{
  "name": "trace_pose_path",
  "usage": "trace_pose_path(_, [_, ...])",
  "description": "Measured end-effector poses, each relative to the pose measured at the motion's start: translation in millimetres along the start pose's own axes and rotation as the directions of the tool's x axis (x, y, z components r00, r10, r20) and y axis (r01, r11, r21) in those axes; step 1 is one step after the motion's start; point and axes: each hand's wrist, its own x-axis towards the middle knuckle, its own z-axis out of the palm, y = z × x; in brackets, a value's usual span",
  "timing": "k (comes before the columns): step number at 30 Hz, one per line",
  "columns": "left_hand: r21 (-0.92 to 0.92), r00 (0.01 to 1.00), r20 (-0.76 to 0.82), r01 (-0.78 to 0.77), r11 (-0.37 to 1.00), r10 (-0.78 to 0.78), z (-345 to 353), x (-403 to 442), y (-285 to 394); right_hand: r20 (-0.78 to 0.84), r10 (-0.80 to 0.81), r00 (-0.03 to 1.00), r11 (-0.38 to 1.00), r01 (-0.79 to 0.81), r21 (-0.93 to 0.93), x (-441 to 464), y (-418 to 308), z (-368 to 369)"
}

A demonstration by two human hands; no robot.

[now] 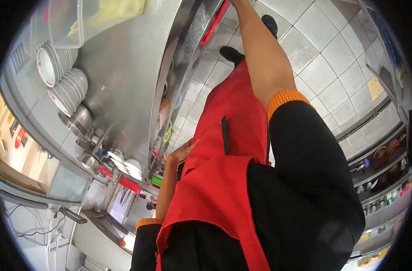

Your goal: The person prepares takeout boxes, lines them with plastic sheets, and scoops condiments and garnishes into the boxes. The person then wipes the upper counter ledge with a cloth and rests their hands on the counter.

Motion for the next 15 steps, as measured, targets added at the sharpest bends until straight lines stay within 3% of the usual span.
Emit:
trace_pose_path(1, [0.04, 0.999, 0.01, 0.036, 0.999, -0.037, 5, -7, 14, -0.012, -0.012, 1.0, 1.0, 0.012, 0.007, -2, -11, -14])
trace_pose_path(3, [0.143, 0.999, -0.032, -0.011, 0.99, 0.016, 14, -18, 31, 0.099, 0.341, 0.935, 0.882, -0.355, 0.31, -3, -32, -37])
trace_pose_path(4, [0.233, 0.996, -0.072, -0.038, 0.972, 0.056, 15, -20, 37, 0.092, 0.326, 0.941, 0.886, -0.338, 0.318, -4, -37, -45])
trace_pose_path(6, [0.297, 0.995, -0.069, -0.044, 0.954, 0.067, 2, -9, 35, 0.353, 0.368, 0.86, 0.469, -0.499, 0.729, -12, -48, -57])
trace_pose_path(7, [0.352, 0.996, -0.069, -0.036, 0.935, 0.065, -6, -2, 34, 0.346, 0.357, 0.868, 0.468, -0.487, 0.737, -16, -57, -68])
trace_pose_path(9, [0.437, 0.988, -0.115, -0.039, 0.898, 0.099, -7, 2, 45, 0.559, 0.324, 0.763, 0.496, -0.64, 0.587, -31, -101, -95])
trace_pose_path(11, [0.515, 0.978, -0.167, -0.024, 0.857, 0.127, -12, 4, 48, 0.559, 0.287, 0.778, 0.454, -0.624, 0.636, -34, -82, -96])
trace_pose_path(13, [0.571, 0.937, -0.109, -0.214, 0.793, 0.331, -19, 10, 51, 0.458, 0.356, 0.814, 0.497, -0.58, 0.645, -43, -90, -113])
trace_pose_path(14, [0.632, 0.87, -0.204, -0.233, 0.739, 0.449, -12, 7, 57, 0.5, 0.169, 0.85, 0.587, -0.494, 0.642, -31, -40, -114])
trace_pose_path(15, [0.645, 0.865, -0.181, -0.254, 0.721, 0.468, -8, 4, 65, 0.488, 0.257, 0.834, 0.547, -0.542, 0.638, -47, -79, -143])
